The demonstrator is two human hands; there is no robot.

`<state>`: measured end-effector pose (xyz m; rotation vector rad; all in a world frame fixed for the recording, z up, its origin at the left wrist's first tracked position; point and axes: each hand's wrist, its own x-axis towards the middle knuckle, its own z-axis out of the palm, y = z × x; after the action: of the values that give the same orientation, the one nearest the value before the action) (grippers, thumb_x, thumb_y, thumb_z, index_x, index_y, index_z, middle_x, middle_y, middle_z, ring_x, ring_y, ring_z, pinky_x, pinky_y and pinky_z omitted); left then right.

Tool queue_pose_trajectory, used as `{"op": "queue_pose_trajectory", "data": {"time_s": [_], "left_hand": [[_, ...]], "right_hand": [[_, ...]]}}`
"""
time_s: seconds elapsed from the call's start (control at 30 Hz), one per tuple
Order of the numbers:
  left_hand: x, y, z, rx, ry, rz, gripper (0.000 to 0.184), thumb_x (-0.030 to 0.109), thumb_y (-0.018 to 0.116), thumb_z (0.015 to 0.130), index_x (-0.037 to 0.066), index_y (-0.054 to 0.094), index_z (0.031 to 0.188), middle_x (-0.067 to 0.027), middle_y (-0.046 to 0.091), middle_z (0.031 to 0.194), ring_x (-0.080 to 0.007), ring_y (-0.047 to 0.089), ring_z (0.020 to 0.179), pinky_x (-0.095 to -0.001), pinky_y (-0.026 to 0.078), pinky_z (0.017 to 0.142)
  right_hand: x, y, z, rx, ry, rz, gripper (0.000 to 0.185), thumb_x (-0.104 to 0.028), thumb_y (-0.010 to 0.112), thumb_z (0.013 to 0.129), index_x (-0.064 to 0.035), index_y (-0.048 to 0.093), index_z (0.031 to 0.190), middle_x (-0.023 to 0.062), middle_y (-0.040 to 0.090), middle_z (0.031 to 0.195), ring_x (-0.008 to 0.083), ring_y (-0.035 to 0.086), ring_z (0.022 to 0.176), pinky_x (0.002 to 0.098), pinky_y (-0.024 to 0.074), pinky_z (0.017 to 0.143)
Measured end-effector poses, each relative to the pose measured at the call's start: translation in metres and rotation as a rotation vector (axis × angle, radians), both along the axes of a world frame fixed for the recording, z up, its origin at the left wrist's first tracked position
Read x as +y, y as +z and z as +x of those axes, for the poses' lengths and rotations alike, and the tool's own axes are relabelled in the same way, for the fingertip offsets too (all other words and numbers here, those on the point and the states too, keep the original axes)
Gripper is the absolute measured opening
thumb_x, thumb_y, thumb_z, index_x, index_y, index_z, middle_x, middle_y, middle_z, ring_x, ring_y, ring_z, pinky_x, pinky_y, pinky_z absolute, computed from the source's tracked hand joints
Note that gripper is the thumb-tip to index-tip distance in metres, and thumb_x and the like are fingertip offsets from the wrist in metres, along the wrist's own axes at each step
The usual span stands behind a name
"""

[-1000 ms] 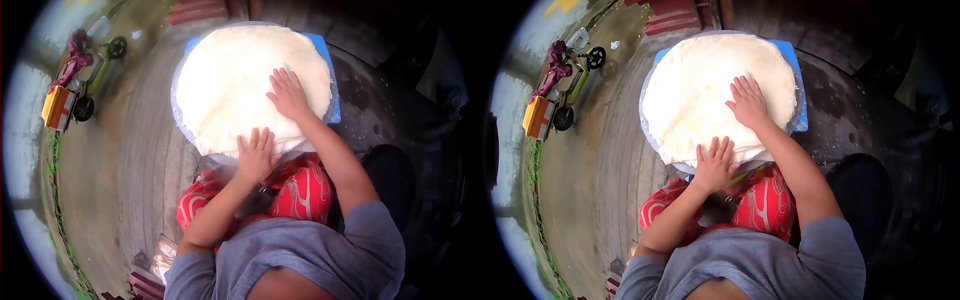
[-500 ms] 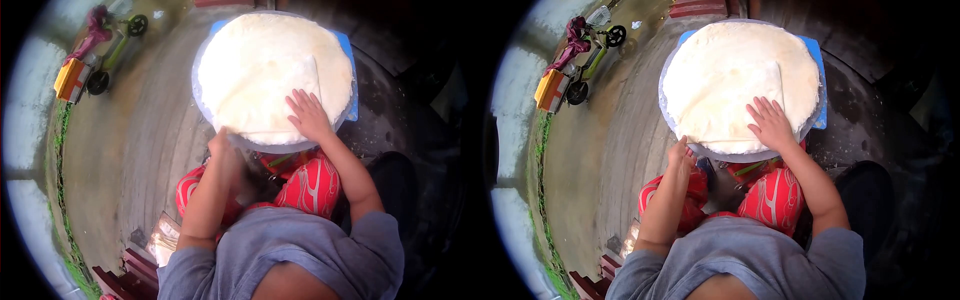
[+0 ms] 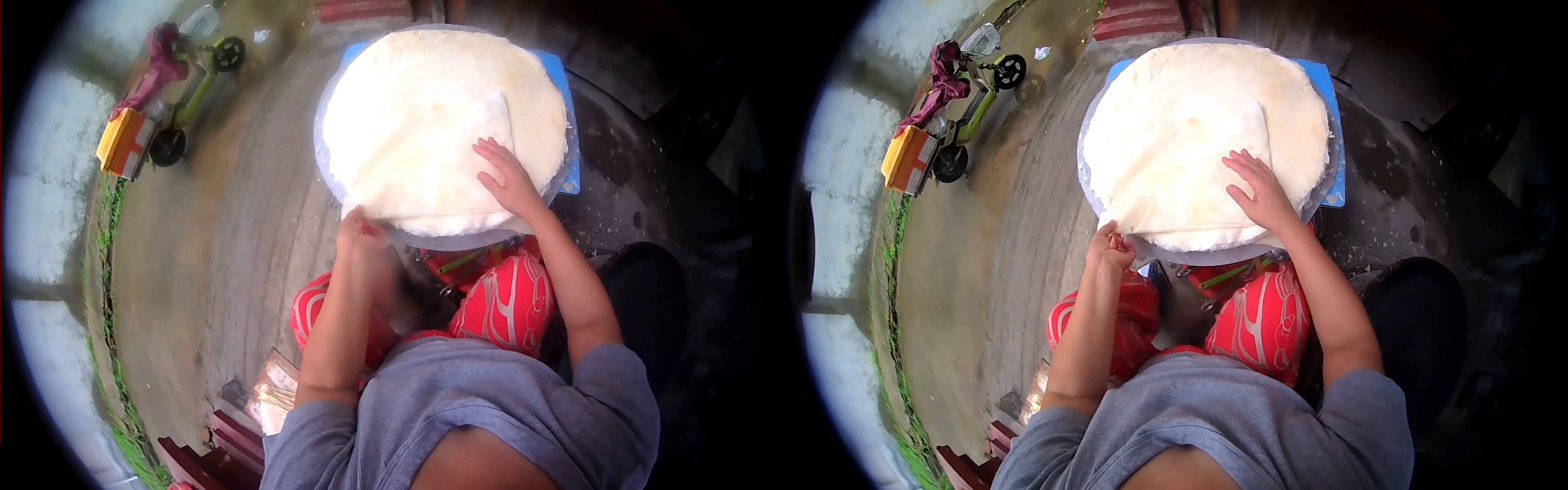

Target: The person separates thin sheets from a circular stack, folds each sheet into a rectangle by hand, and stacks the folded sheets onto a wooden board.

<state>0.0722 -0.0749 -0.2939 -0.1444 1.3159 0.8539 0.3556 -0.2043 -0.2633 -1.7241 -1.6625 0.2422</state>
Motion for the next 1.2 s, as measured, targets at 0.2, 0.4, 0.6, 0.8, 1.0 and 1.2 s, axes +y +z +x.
{"op": "queue_pose_trajectory", "data": {"time_s": [0.2, 0.4, 0.6, 0.8, 1.0, 1.2], "left_hand": [[-0.041, 0.048, 0.071, 0.571, -0.248, 1.015, 0.023, 0.012, 0.065, 0.084, 0.004, 0.056, 0.103, -0.0087, 0.059, 0.101, -0.0192, 0.056, 0.086, -0.0269, 0.046, 0.076], [-0.076, 0.048, 0.129, 0.787, -0.969, 1.653, 0.024, 0.002, 0.065, 0.079, 0.003, 0.061, 0.102, -0.0158, 0.059, 0.119, -0.0269, 0.061, 0.100, -0.0322, 0.049, 0.083], [-0.083, 0.043, 0.120, 0.741, -1.160, 1.665, 0.030, -0.005, 0.055, 0.076, 0.003, 0.061, 0.104, -0.0152, 0.059, 0.117, -0.0320, 0.058, 0.101, -0.0375, 0.049, 0.083], [-0.002, 0.061, 0.117, 1.400, -0.779, 1.893, 0.045, -0.013, 0.047, 0.069, 0.005, 0.055, 0.110, -0.0124, 0.055, 0.116, -0.0301, 0.057, 0.089, -0.0387, 0.049, 0.077], [0.032, 0.037, 0.134, 1.168, -1.336, 2.104, 0.035, 0.005, 0.057, 0.075, 0.004, 0.055, 0.110, -0.0121, 0.053, 0.121, -0.0303, 0.055, 0.105, -0.0407, 0.046, 0.086], [0.015, 0.003, 0.146, 1.558, -1.508, 1.754, 0.056, 0.045, 0.034, 0.094, 0.012, 0.034, 0.140, -0.0092, 0.027, 0.149, -0.0293, 0.020, 0.139, -0.0552, 0.013, 0.110]], "right_hand": [[-0.005, 0.030, 0.010, 0.952, -0.139, -0.104, 0.028, -0.016, 0.056, 0.092, -0.0040, 0.058, 0.118, 0.0066, 0.061, 0.109, 0.0131, 0.061, 0.093, 0.0260, 0.0482, 0.083], [-0.004, 0.034, 0.016, 1.441, -0.123, -0.362, 0.052, -0.043, 0.052, 0.093, -0.0034, 0.050, 0.127, 0.0106, 0.054, 0.117, 0.0136, 0.057, 0.094, 0.0279, 0.0482, 0.081], [-0.002, 0.003, 0.017, 0.942, -0.185, -0.374, 0.061, -0.008, 0.071, 0.073, -0.0019, 0.048, 0.129, 0.0148, 0.055, 0.116, 0.0180, 0.056, 0.097, 0.0281, 0.0467, 0.079], [-0.005, 0.011, 0.018, 0.742, -0.303, -0.379, 0.047, -0.002, 0.067, 0.071, -0.0021, 0.058, 0.117, 0.0159, 0.062, 0.107, 0.0214, 0.060, 0.097, 0.0276, 0.0485, 0.081], [-0.017, 0.043, -0.003, 0.064, -0.454, -0.200, 0.024, -0.009, 0.069, 0.072, -0.0047, 0.058, 0.092, 0.0113, 0.059, 0.089, 0.0273, 0.058, 0.089, 0.0361, 0.0470, 0.080], [-0.017, 0.020, -0.013, -0.116, -0.194, -0.098, 0.013, -0.017, 0.068, 0.074, -0.0093, 0.057, 0.076, 0.0064, 0.055, 0.080, 0.0274, 0.054, 0.083, 0.0376, 0.0451, 0.076]]}}
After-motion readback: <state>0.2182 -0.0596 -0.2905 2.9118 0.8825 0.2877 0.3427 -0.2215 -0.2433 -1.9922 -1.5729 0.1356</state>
